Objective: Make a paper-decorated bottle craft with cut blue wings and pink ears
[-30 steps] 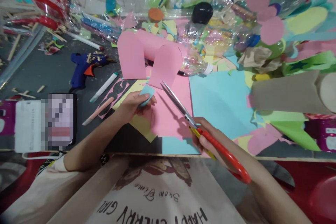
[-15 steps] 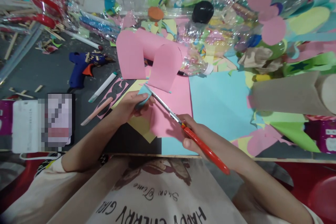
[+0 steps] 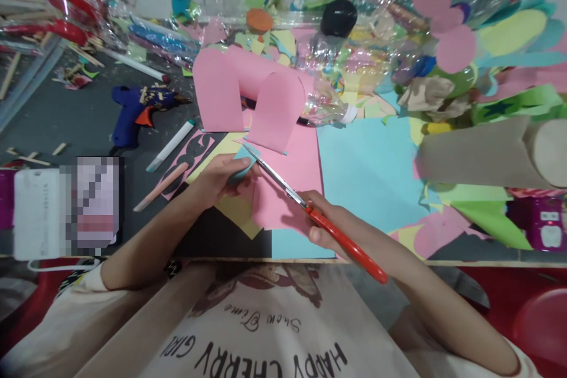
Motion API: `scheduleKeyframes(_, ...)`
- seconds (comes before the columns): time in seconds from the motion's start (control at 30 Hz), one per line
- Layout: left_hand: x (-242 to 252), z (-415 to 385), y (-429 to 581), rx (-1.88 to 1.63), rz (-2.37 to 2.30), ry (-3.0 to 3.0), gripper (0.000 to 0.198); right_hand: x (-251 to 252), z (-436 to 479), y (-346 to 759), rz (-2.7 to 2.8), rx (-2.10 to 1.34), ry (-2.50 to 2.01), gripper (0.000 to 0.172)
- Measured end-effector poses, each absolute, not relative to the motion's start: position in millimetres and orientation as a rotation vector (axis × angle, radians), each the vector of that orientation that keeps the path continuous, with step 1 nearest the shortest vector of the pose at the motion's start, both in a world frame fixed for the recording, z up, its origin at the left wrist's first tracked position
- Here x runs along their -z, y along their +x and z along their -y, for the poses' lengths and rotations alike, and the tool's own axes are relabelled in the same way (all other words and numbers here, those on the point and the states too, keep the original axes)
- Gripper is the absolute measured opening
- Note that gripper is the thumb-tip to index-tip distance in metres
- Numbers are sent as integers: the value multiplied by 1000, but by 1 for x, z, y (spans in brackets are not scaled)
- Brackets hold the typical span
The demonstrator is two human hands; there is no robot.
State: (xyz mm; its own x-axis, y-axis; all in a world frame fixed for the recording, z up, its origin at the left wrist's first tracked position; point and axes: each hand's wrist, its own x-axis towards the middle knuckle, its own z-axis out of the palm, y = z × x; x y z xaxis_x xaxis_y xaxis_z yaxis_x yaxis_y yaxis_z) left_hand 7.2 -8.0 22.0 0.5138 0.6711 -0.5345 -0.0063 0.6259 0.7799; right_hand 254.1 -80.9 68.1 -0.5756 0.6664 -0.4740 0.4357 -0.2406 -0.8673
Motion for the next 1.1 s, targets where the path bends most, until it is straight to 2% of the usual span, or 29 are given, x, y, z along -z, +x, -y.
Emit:
scheduleKeyframes(0.1,-23,8,7,-436,-941,820,31,-84,81,246,1773,-1937,-1397,54)
scheduleKeyframes(0.17,-23,9,8,-429,-936,824,31,-95,85,239,1717,-1804,-1557,49)
scheduleKeyframes(0.33,-22,9,8,-426,-931,823,30,-107,91,229,1690,-1814,-1560,45)
scheduleKeyframes(0.47,-22,8,8,-421,-935,813,28,-95,85,235,1619,-1831,-1566,52)
scheduleKeyframes(0.53,-22,8,8,-419,-946,808,28,-84,82,242,1657,-1989,-1410,55)
scheduleKeyframes(0.73,-21,9,9,-404,-968,823,29,-53,90,253,1577,-2045,-1307,54)
scheduleKeyframes(0.97,-19,8,8,-396,-957,848,30,-64,88,250,1528,-2079,-1313,45)
scheduleKeyframes(1.1,-21,7,9,-388,-967,856,28,-60,88,252,1535,-2082,-1312,49)
